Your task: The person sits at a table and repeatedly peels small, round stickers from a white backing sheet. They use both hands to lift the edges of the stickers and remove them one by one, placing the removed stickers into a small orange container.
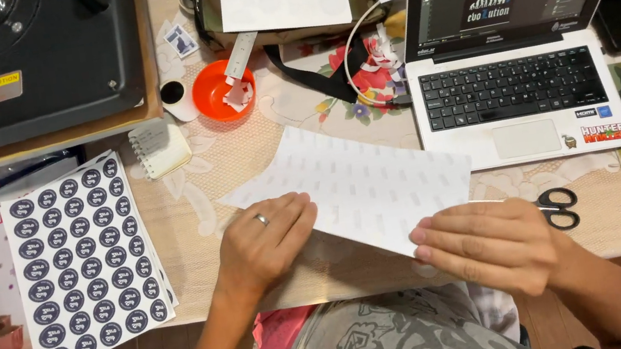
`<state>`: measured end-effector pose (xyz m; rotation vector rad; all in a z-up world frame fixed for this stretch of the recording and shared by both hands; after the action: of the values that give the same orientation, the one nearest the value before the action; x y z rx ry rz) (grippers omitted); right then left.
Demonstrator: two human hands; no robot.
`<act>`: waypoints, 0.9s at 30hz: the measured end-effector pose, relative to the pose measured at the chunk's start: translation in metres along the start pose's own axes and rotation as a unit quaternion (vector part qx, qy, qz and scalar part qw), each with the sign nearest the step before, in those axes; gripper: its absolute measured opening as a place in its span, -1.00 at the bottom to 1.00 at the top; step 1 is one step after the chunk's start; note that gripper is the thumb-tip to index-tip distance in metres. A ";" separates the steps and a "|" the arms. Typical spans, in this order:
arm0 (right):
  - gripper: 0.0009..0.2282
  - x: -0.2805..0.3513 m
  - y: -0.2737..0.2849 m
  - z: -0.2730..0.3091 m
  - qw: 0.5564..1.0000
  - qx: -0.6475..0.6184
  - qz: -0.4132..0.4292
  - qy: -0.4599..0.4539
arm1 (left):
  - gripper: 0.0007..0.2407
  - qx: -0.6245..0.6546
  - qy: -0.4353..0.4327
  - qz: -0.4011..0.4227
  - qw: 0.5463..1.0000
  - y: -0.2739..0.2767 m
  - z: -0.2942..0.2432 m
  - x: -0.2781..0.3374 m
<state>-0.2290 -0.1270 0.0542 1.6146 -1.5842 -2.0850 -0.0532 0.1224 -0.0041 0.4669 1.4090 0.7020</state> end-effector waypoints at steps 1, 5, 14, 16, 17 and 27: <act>-0.88 0.006 -0.009 0.002 1.000 -0.004 0.000 0.000 | -0.93 0.000 0.003 0.002 1.000 -0.002 -0.002 0.008; -0.83 0.036 -0.044 0.016 0.999 -0.029 0.000 0.032 | -0.93 0.002 -0.006 0.019 1.000 -0.013 -0.013 0.049; -0.81 0.118 -0.100 0.014 0.993 0.056 -0.104 -0.023 | -0.84 0.012 0.079 -0.054 0.995 -0.024 -0.014 0.095; -0.83 0.118 -0.094 0.000 0.990 0.085 -0.105 -0.049 | -0.89 -0.006 0.092 -0.111 0.989 -0.017 -0.011 0.079; -0.90 0.121 -0.092 -0.007 0.985 0.126 -0.106 -0.060 | -0.88 -0.024 0.082 -0.136 0.987 -0.013 -0.010 0.073; -0.82 0.046 -0.036 -0.047 0.958 0.058 -0.241 -0.146 | -0.82 0.088 0.136 -0.185 0.969 0.025 0.011 0.045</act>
<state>-0.1969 -0.1678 0.0001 1.9728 -1.5323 -2.6217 -0.0457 0.1727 -0.0183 0.2378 1.7691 0.3460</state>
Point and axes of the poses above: each hand's wrist, its own x-axis away from the middle knuckle, its own y-axis out of the back of the hand, z = x × y, the point moved 3 cm from there along -x, towards the middle knuckle
